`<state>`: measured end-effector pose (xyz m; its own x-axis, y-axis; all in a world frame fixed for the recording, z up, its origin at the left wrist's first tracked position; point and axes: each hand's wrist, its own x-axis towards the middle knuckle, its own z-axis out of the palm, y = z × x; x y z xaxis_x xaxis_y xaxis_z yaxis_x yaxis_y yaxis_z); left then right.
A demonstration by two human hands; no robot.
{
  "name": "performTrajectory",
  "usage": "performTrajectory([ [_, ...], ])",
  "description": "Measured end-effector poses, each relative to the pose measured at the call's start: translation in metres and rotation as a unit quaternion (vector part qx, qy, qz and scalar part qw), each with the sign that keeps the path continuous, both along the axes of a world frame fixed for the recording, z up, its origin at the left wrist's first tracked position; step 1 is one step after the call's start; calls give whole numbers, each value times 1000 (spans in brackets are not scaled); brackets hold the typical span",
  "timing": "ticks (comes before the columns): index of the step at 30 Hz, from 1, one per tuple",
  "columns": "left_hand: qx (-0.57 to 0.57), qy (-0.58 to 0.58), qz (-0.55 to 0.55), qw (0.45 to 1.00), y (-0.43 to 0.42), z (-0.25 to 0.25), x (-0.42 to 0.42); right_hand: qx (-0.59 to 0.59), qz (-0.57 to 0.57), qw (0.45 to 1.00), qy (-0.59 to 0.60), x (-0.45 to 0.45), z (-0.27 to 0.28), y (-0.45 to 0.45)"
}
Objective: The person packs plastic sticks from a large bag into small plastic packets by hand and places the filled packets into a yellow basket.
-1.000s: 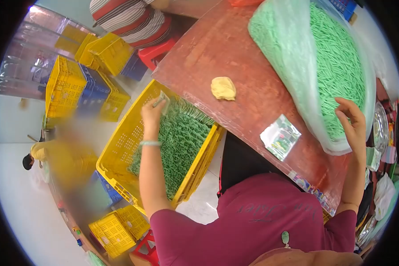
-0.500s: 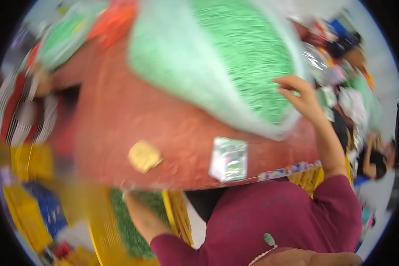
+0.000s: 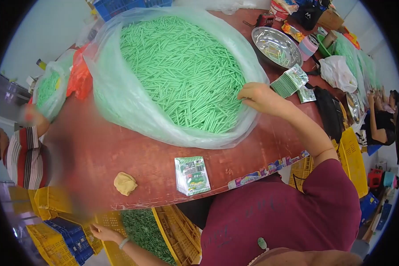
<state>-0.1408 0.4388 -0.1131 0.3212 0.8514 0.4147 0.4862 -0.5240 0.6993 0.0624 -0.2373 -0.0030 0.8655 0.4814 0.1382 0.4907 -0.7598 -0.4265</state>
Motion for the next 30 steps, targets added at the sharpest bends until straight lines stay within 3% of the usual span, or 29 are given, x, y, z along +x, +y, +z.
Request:
performTrajectory([
  [3, 63, -51, -50, 995, -20, 34, 1, 14, 29, 999, -17, 1, -5, 9],
  [6, 143, -48, -153, 977, -106, 78, 15, 4, 76, 997, 6, 0, -13, 16],
  [9, 126, -48, -286, 949, -205, 95, 22, 74, 60, 995, -2, -3, -19, 25],
  [11, 135, 29, -394, 909, -252, 97, 23, 147, 35, 988, 12, -4, -20, 31],
  [13, 33, 53, -455, 888, -294, 95, 28, 152, 45, 987, 17, -3, -23, 34],
  [15, -20, 49, -470, 881, -310, 76, 33, 152, 57, 987, 19, -2, -22, 37],
  [17, -73, 42, -484, 871, -318, 62, 38, 182, 31, 976, 118, 0, -14, 42],
  [20, -144, 52, -486, 860, -326, 51, 38, 196, 48, 964, 174, 2, -7, 46],
  [23, -138, 52, -493, 858, -330, 51, 39, 206, 112, 963, 133, 9, -20, 45],
  [30, -145, 55, -489, 858, -324, 43, 40, 159, 142, 973, 85, 20, -20, 45],
])
